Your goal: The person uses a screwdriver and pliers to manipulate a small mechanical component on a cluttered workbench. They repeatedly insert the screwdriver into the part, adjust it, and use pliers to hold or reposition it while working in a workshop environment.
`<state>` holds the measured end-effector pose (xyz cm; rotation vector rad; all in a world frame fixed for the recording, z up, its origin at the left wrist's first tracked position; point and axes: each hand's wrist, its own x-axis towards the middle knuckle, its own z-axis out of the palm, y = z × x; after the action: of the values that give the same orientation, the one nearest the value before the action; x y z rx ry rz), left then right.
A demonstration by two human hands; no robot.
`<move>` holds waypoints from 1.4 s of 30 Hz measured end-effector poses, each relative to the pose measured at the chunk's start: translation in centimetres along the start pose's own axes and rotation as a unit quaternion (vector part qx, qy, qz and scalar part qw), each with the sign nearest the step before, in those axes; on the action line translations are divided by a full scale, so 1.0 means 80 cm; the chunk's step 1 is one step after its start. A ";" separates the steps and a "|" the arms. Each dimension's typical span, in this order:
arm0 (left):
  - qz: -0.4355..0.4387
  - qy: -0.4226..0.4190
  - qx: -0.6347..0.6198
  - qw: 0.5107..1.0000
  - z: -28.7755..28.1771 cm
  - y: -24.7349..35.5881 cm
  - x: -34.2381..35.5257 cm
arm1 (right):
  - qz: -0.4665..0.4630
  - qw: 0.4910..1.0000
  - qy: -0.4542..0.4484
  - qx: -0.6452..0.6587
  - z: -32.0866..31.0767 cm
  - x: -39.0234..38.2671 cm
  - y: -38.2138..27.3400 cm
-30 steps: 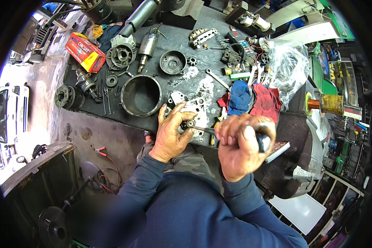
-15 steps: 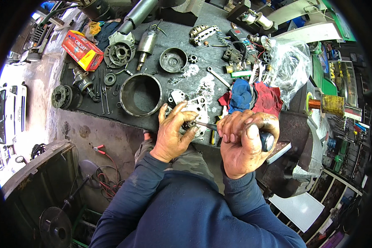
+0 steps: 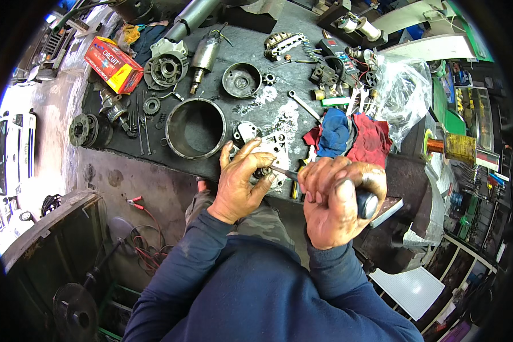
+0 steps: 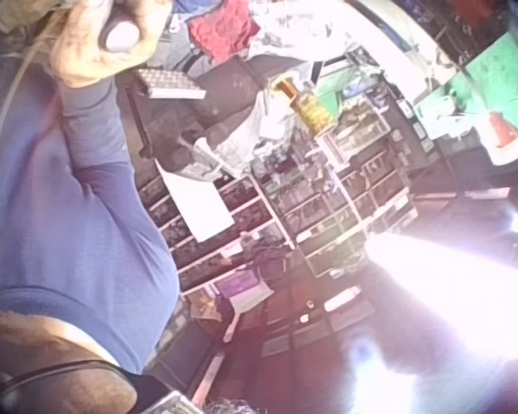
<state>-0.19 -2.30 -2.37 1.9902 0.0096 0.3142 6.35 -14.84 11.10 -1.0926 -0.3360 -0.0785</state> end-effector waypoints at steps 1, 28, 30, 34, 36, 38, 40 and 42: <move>0.003 0.000 0.003 1.000 0.000 0.000 0.000 | 0.002 1.000 -0.015 -0.009 0.000 -0.002 -0.002; 0.002 0.007 0.007 1.000 0.002 -0.001 -0.003 | 0.109 0.989 -0.101 0.030 0.000 0.028 -0.009; 0.003 0.009 0.004 1.000 0.002 -0.001 -0.003 | 0.115 0.987 -0.106 0.022 0.001 0.031 -0.008; 0.008 0.013 0.002 1.000 0.002 0.000 -0.002 | 0.122 0.987 -0.107 0.018 0.003 0.032 -0.006; 0.003 0.017 0.003 1.000 0.002 0.000 -0.002 | 0.128 0.986 -0.103 0.016 0.003 0.032 -0.005; 0.003 0.016 0.001 1.000 0.002 0.000 -0.002 | 0.131 0.985 -0.107 0.018 0.003 0.032 -0.004; 0.003 0.016 -0.001 1.000 0.001 0.001 -0.002 | 0.151 0.983 -0.101 0.026 0.003 0.031 -0.003; 0.006 0.014 0.005 1.000 0.001 0.002 -0.002 | 0.151 0.984 -0.093 0.020 0.003 0.032 -0.003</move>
<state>-0.33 -2.44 -2.28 1.9968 0.0172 0.3515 8.66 -14.50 12.22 -1.1032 -0.3345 0.3013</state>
